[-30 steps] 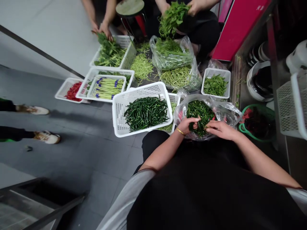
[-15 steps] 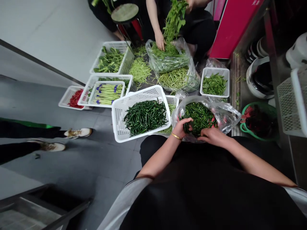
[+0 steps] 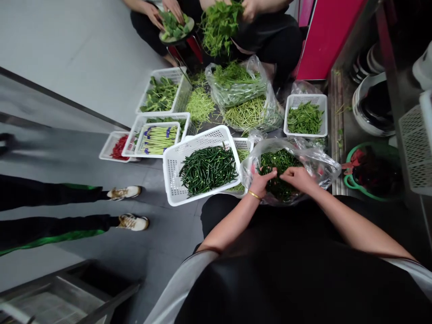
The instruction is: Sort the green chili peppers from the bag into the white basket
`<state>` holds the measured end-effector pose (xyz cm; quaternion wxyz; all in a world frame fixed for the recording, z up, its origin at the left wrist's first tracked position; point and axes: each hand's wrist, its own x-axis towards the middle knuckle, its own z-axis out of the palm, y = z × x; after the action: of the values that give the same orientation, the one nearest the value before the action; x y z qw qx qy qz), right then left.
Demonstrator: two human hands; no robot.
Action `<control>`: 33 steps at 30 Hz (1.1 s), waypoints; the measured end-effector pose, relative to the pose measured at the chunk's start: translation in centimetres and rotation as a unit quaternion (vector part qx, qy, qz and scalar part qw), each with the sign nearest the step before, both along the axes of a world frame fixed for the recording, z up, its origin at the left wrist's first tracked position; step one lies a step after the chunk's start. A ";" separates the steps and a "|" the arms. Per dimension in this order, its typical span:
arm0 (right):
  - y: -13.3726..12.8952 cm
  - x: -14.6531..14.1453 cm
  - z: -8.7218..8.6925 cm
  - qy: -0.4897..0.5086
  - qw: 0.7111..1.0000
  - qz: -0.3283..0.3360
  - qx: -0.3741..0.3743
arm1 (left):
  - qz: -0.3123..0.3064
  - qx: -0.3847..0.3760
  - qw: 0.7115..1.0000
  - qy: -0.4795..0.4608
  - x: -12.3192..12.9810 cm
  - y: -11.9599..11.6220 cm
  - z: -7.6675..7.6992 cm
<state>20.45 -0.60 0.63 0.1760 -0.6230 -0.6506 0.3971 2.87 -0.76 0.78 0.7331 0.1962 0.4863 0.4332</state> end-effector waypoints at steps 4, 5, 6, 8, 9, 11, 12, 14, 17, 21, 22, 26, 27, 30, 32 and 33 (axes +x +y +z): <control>-0.5 -0.3 1.4 0.143 0.983 0.062 -0.094 | -0.032 0.038 0.999 -0.003 0.0 -0.2 0.1; -0.1 -0.3 1.6 0.167 0.975 0.069 -0.127 | -0.064 0.040 0.997 -0.014 -0.4 -0.3 0.3; 0.2 -0.3 1.7 0.179 0.969 0.081 -0.151 | -0.100 0.038 0.994 -0.026 -0.8 -0.4 0.5; 0.7 -0.5 1.7 0.157 0.970 0.125 -0.141 | -0.161 0.018 0.986 -0.044 -1.6 -0.8 0.9; 0.7 -0.7 1.7 0.116 0.978 0.142 -0.103 | -0.172 -0.001 0.984 -0.048 -1.9 -1.0 1.0; 0.7 -1.2 1.5 -0.010 0.990 0.139 0.017 | -0.162 -0.052 0.984 -0.054 -2.1 -1.4 1.1; 0.7 -1.4 1.4 -0.084 0.986 0.123 0.070 | -0.153 -0.077 0.983 -0.059 -2.1 -1.6 1.1; 1.6 -2.0 1.1 -0.217 0.964 0.092 0.120 | -0.140 -0.104 0.982 -0.076 -1.9 -1.9 1.1; 4.7 -3.0 0.4 -0.279 0.953 0.085 0.086 | -0.103 -0.096 0.986 -0.093 -2.1 -1.9 1.3; 9.3 -3.9 -1.1 -0.226 0.968 0.113 0.012 | -0.045 -0.090 0.992 -0.081 -3.5 -1.0 1.8; 9.8 -3.5 -1.4 -0.197 0.973 0.117 0.008 | -0.043 -0.086 0.992 -0.078 -3.9 -0.7 1.9; 8.6 0.1 -0.9 0.009 0.999 0.036 0.031 | -0.040 -0.043 0.996 -0.065 -4.4 0.5 2.1; 7.7 1.0 -0.4 0.060 0.998 0.002 0.021 | -0.038 -0.032 0.997 -0.058 -4.1 0.8 2.1; 5.1 1.8 1.4 0.165 0.984 -0.064 -0.033 | -0.042 0.003 0.999 -0.031 -2.5 1.6 1.9; 4.0 0.8 2.2 0.200 0.976 -0.064 -0.063 | -0.041 0.029 0.999 -0.018 -1.3 1.9 1.9; 3.6 0.1 2.4 0.214 0.972 -0.057 -0.074 | -0.038 0.039 0.998 -0.015 -0.8 1.9 1.9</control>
<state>20.58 3.04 3.06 0.2872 -0.5709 -0.5302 0.5573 2.08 1.17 2.73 0.7480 0.2370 0.4501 0.4264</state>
